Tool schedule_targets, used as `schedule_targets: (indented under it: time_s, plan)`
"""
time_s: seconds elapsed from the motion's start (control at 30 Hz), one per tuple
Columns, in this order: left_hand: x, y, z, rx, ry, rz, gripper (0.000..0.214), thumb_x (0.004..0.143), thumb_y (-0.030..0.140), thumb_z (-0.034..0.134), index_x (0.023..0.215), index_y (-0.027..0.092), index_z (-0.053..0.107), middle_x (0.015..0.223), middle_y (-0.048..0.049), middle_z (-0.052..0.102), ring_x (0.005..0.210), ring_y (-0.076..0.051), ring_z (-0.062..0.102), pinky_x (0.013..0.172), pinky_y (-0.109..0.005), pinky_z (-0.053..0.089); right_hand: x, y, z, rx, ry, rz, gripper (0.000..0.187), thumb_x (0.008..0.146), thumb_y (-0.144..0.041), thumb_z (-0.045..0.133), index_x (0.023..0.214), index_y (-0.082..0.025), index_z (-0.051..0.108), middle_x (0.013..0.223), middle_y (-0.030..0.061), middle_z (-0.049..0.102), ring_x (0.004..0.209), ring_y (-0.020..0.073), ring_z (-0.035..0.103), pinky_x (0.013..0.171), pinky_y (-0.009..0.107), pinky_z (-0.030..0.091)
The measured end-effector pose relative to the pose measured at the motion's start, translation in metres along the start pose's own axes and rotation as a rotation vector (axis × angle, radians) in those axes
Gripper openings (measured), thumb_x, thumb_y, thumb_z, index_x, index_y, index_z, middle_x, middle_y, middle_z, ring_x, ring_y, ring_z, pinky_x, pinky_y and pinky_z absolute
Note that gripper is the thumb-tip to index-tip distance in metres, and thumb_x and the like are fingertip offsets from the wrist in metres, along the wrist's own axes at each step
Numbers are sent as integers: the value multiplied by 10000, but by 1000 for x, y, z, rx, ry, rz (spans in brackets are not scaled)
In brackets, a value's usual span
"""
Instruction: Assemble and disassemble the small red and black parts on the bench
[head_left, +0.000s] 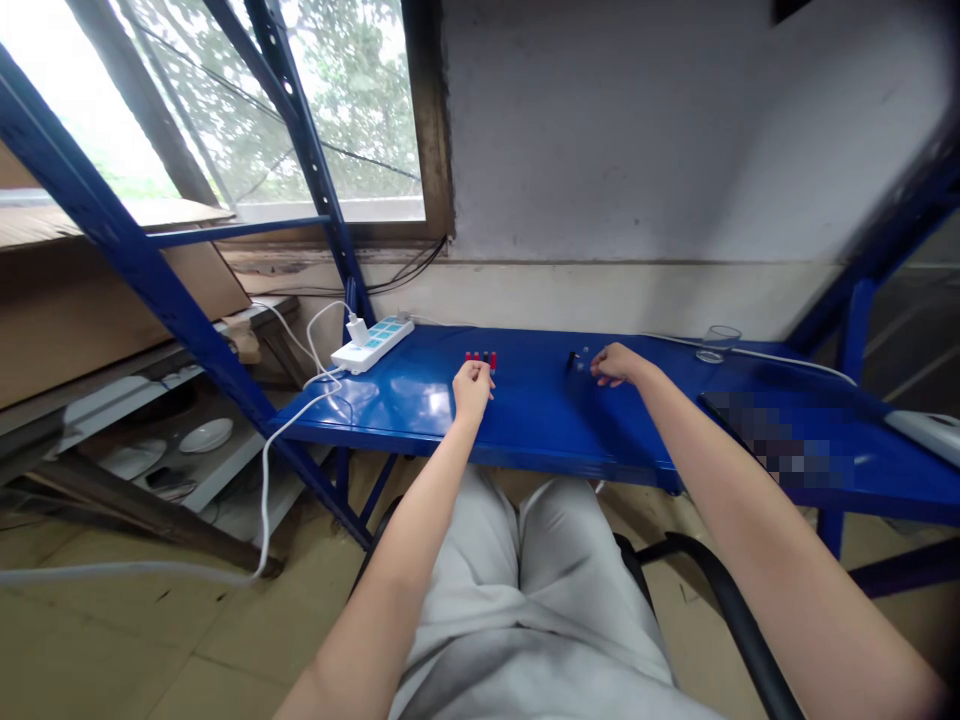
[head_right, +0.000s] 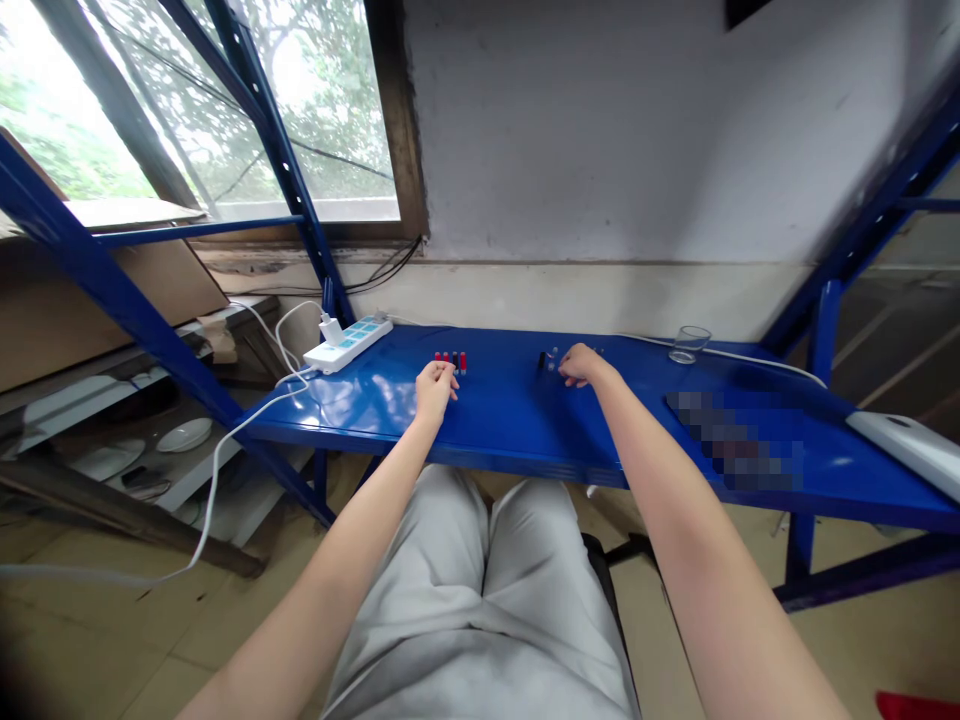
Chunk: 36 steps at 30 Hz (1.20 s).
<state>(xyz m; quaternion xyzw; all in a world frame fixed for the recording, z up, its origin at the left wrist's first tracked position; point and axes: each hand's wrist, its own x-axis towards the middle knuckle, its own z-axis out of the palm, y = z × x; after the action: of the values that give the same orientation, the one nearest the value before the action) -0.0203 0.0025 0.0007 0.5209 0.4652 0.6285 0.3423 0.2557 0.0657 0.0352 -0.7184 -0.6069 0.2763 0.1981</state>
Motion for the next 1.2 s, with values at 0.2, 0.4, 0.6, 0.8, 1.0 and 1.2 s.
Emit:
schedule_targets:
  time_s: [0.2,0.4,0.6,0.8,1.0,1.2]
  plan:
    - [4,0,-3,-105,122,-64,114,759,274,486,711,171,479,469,63,477,312,-46,396,347,-171,297,-34,-34,33,206,-163,-269,292,682,-200,674,960,-114,644,895,130,682,729,181,649,538,232,517]
    - [5,2,-4,-167,164,-100,97,739,260,483,713,166,480,456,66,467,310,-50,401,346,-171,287,-38,-84,93,419,-145,-427,455,697,-105,643,1144,-99,557,1119,154,610,953,174,613,839,281,489]
    - [4,4,-4,-156,169,-96,112,745,268,471,701,165,476,467,59,468,325,-44,409,359,-166,287,-15,-105,133,441,23,-449,442,687,-57,614,1120,-94,534,1057,130,637,892,150,629,814,277,488]
    - [3,4,-5,-195,177,-106,91,732,250,475,708,164,494,464,60,471,324,-56,411,368,-183,289,-3,-110,147,342,119,-418,378,641,-41,616,1007,-123,569,953,92,668,833,151,634,771,261,486]
    - [4,5,-5,-203,185,-115,77,720,234,474,703,162,493,460,60,466,326,-51,407,363,-177,286,4,-109,155,230,176,-435,370,639,-79,607,999,-153,563,949,66,665,850,158,625,786,272,469]
    - [3,4,-5,-199,173,-100,95,729,253,472,694,166,488,463,61,464,328,-52,403,368,-182,296,4,-108,156,200,197,-446,309,665,-107,592,966,-176,569,913,49,669,851,165,622,776,268,465]
